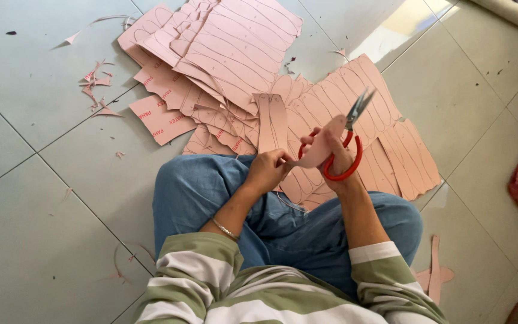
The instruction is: The person sits on the floor cutting pink shoe upper pattern pieces with red-handled scissors. They follow drawn outlines on the material, trim around each piece one at a time, and set finished cut pieces onto a growing pile beside them.
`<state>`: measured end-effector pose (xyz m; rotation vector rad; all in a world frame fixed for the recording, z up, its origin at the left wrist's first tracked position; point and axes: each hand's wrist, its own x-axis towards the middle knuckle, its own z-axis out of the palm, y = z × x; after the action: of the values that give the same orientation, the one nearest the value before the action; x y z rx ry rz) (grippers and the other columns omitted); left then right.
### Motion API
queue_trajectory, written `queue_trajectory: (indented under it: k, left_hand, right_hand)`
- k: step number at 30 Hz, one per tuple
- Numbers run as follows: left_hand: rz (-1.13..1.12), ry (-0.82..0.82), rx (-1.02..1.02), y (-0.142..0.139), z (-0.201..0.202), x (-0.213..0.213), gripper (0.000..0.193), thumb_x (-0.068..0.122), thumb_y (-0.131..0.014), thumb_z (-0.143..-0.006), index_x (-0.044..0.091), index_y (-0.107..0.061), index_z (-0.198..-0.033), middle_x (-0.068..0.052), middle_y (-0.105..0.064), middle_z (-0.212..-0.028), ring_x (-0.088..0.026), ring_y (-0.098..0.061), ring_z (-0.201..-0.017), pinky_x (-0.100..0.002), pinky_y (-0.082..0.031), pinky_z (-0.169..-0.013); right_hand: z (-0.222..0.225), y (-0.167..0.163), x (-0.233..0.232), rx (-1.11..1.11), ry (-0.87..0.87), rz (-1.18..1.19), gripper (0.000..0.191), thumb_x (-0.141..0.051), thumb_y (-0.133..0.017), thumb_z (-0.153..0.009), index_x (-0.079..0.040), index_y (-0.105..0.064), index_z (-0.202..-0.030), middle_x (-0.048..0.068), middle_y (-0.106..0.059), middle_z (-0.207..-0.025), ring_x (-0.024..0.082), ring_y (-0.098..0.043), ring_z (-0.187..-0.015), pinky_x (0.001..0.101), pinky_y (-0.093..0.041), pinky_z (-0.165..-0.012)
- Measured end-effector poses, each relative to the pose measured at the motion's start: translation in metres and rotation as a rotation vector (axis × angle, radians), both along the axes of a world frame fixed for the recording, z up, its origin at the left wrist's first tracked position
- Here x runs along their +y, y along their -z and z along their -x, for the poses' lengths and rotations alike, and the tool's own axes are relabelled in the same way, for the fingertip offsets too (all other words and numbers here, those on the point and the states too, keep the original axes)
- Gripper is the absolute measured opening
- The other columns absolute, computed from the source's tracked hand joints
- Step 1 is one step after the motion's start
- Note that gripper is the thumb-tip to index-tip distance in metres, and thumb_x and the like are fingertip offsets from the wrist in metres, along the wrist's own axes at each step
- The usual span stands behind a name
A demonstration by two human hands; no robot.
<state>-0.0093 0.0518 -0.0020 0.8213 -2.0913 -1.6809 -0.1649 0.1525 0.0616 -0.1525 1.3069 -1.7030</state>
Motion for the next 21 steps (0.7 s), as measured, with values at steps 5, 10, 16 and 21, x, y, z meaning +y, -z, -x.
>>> queue_trajectory:
  k: [5, 10, 16, 21]
  left_hand:
    - [-0.297, -0.045, 0.175, 0.003, 0.001, -0.013, 0.015, 0.013, -0.075, -0.093, 0.002, -0.074, -0.102, -0.003, -0.07, -0.077, -0.005, -0.06, -0.068, -0.024, -0.05, -0.061]
    - [-0.32, -0.019, 0.146, 0.002, -0.001, -0.011, 0.016, 0.011, -0.075, -0.09, 0.0, -0.074, -0.102, -0.001, -0.073, -0.078, -0.006, -0.065, -0.069, -0.024, -0.054, -0.062]
    - [-0.403, 0.133, 0.167, -0.002, -0.003, -0.009, 0.023, 0.003, -0.072, -0.087, 0.001, -0.072, -0.11, -0.004, -0.076, -0.09, -0.009, -0.071, -0.082, -0.026, -0.058, -0.075]
    - [-0.533, 0.268, 0.235, 0.001, -0.003, -0.006, 0.025, -0.004, -0.067, -0.088, 0.0, -0.069, -0.112, -0.005, -0.073, -0.094, -0.011, -0.07, -0.087, -0.028, -0.059, -0.082]
  right_hand:
    - [-0.001, -0.014, -0.006, 0.18, 0.12, -0.059, 0.033, -0.022, -0.064, -0.096, -0.001, -0.056, -0.121, 0.015, -0.071, -0.117, 0.021, -0.071, -0.104, 0.033, -0.059, -0.089]
    - [-0.002, -0.003, -0.013, 0.199, 0.07, -0.074, 0.028, -0.014, -0.067, -0.098, 0.003, -0.063, -0.119, 0.01, -0.069, -0.11, 0.016, -0.069, -0.102, 0.0285, -0.057, -0.085]
    - [-0.007, -0.003, -0.017, 0.269, 0.114, -0.07, 0.021, 0.0, -0.071, -0.091, -0.002, -0.059, -0.108, 0.007, -0.066, -0.096, 0.016, -0.066, -0.083, 0.0296, -0.057, -0.073]
    - [-0.007, -0.005, -0.018, 0.264, 0.155, -0.076, 0.021, 0.003, -0.071, -0.087, -0.004, -0.06, -0.103, 0.006, -0.067, -0.092, 0.016, -0.066, -0.081, 0.0291, -0.056, -0.071]
